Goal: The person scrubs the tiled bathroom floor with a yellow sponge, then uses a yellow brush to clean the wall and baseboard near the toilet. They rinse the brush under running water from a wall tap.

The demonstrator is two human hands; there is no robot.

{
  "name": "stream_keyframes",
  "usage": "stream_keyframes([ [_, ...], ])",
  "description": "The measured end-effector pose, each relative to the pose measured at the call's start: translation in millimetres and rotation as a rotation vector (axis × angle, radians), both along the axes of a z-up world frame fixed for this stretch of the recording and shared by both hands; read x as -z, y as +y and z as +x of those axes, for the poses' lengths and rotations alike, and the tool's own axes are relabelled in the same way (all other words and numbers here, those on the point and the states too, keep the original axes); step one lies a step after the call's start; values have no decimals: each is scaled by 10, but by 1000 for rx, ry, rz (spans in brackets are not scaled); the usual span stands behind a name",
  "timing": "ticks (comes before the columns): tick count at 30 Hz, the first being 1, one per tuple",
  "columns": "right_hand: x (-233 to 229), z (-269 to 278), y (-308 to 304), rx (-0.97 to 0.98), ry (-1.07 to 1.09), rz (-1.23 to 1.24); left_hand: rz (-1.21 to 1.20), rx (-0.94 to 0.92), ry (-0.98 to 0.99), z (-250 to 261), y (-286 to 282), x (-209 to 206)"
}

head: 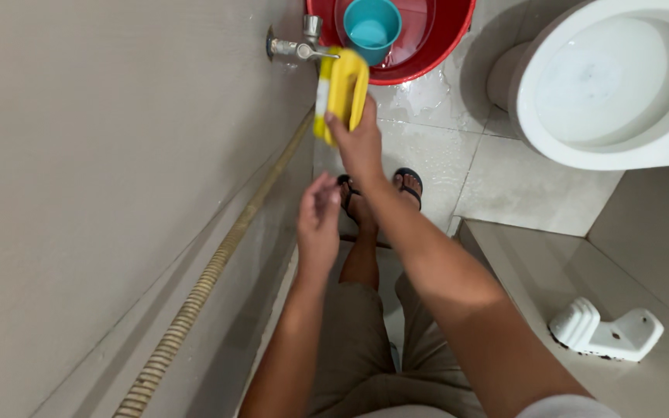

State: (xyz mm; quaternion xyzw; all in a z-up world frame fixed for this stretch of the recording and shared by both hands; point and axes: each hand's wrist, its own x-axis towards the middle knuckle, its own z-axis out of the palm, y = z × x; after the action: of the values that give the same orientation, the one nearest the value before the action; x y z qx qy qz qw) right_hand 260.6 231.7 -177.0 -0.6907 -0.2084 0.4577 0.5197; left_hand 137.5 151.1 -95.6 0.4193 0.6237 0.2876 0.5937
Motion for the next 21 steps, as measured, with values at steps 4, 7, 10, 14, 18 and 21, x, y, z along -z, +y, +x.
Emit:
stream_keyframes([
  [4,-98,118,-53,-49,-14,-119,45,-51,-50,177,319,77],
  [7,-35,392,141,-75,-94,-47,40,-80,-105,273,425,122],
  [10,76,693,432,-194,-97,-73,47,-75,-130,266,425,158],
  [14,114,932,566,-359,52,-72,4,-103,-150,246,318,208],
  [18,64,864,251,-390,-66,-110,-63,-147,-151,268,269,283],
  [21,101,754,35,-297,53,-92,-87,-183,-166,283,308,382],
])
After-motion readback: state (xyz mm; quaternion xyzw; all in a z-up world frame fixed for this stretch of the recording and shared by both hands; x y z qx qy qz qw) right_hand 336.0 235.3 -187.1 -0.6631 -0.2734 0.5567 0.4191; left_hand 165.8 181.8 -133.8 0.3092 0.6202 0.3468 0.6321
